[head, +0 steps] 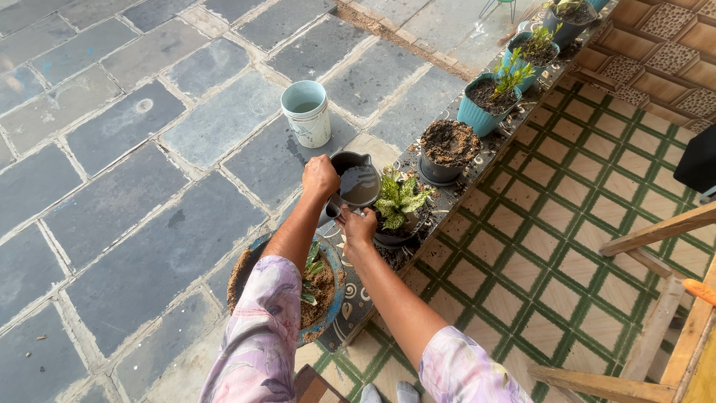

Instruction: The person tends to potted plants on a tiled balcony. They adjust soil around a variegated plant, water it with a metal watering can, remove a dead leaf from another plant, and loosen the soil with a small hand trowel.

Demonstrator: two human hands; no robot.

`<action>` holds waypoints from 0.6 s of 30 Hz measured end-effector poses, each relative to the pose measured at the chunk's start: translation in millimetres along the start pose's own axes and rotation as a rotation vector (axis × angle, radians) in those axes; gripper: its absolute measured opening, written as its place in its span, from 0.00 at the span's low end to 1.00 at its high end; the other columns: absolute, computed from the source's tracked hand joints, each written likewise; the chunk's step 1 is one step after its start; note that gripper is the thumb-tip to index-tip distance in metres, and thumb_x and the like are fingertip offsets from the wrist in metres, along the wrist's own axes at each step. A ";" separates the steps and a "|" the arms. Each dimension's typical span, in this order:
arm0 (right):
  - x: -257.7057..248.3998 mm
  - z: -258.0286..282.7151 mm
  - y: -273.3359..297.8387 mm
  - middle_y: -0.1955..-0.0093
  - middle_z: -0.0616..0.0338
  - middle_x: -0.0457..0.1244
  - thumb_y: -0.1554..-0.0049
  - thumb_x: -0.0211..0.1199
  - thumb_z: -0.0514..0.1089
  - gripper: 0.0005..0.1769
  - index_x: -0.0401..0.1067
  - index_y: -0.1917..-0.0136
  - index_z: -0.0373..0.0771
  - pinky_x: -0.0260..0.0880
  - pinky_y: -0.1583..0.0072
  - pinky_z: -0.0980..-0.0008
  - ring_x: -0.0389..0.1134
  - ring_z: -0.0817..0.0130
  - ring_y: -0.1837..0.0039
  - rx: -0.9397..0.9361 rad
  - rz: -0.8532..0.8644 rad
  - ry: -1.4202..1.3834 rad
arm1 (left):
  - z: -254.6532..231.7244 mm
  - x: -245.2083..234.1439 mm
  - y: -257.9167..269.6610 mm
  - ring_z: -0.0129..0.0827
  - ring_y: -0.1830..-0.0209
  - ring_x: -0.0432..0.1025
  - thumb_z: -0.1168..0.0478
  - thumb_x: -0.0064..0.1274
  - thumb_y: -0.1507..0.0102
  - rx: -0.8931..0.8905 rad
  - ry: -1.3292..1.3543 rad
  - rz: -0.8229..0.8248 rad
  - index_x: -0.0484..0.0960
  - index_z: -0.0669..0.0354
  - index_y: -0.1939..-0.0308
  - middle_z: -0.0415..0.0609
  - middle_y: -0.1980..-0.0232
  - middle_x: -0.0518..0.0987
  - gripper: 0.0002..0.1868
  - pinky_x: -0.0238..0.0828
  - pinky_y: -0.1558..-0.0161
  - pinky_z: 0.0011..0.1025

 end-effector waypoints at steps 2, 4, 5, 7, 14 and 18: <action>0.5 3.5 1.9 0.42 0.35 0.64 0.42 0.61 0.32 0.36 0.46 0.26 0.29 0.80 0.42 0.65 0.74 0.56 0.46 -0.001 -0.005 -0.004 | -0.5 -1.7 -0.7 0.53 0.45 0.78 0.68 0.62 0.45 0.004 0.007 -0.013 0.85 0.69 0.55 0.67 0.48 0.82 0.15 0.76 0.45 0.40; 0.3 5.5 5.3 0.43 0.35 0.65 0.41 0.61 0.32 0.37 0.45 0.26 0.30 0.80 0.42 0.65 0.73 0.56 0.46 0.004 -0.012 0.010 | -1.3 -6.2 1.8 0.53 0.46 0.77 0.69 0.62 0.46 0.017 0.016 -0.046 0.86 0.70 0.56 0.67 0.48 0.82 0.14 0.76 0.45 0.40; -0.3 5.6 7.2 0.44 0.36 0.65 0.41 0.61 0.33 0.37 0.45 0.26 0.30 0.80 0.43 0.65 0.73 0.56 0.46 0.009 -0.015 0.026 | 1.8 -4.8 4.8 0.53 0.46 0.78 0.68 0.62 0.45 -0.015 0.051 -0.020 0.86 0.70 0.56 0.67 0.48 0.82 0.14 0.77 0.46 0.40; 1.1 9.4 9.0 0.45 0.38 0.66 0.41 0.60 0.32 0.37 0.44 0.25 0.30 0.80 0.44 0.65 0.73 0.57 0.47 0.001 -0.010 0.041 | 8.1 -6.9 11.9 0.51 0.47 0.80 0.68 0.63 0.45 -0.081 0.123 0.029 0.85 0.71 0.57 0.66 0.48 0.82 0.13 0.79 0.48 0.39; 11.0 35.5 19.8 0.50 0.43 0.67 0.42 0.61 0.34 0.38 0.46 0.25 0.30 0.80 0.49 0.70 0.74 0.60 0.50 -0.127 -0.001 0.285 | 37.6 -22.6 29.7 0.52 0.59 0.84 0.70 0.56 0.43 -0.297 0.367 0.063 0.84 0.71 0.57 0.64 0.53 0.84 0.11 0.86 0.62 0.42; 24.4 63.9 27.8 0.54 0.45 0.68 0.42 0.65 0.39 0.35 0.55 0.27 0.29 0.75 0.57 0.69 0.72 0.61 0.56 -0.227 -0.043 0.532 | 54.6 -42.0 20.6 0.50 0.61 0.82 0.69 0.60 0.46 -0.262 0.397 -0.103 0.86 0.72 0.60 0.66 0.58 0.85 0.12 0.81 0.64 0.41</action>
Point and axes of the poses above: each hand's wrist, its own y-axis away from the middle knuckle, its own x-axis out of the palm, z = x × y, the point moved 10 cm from there along -y, towards the middle knuckle
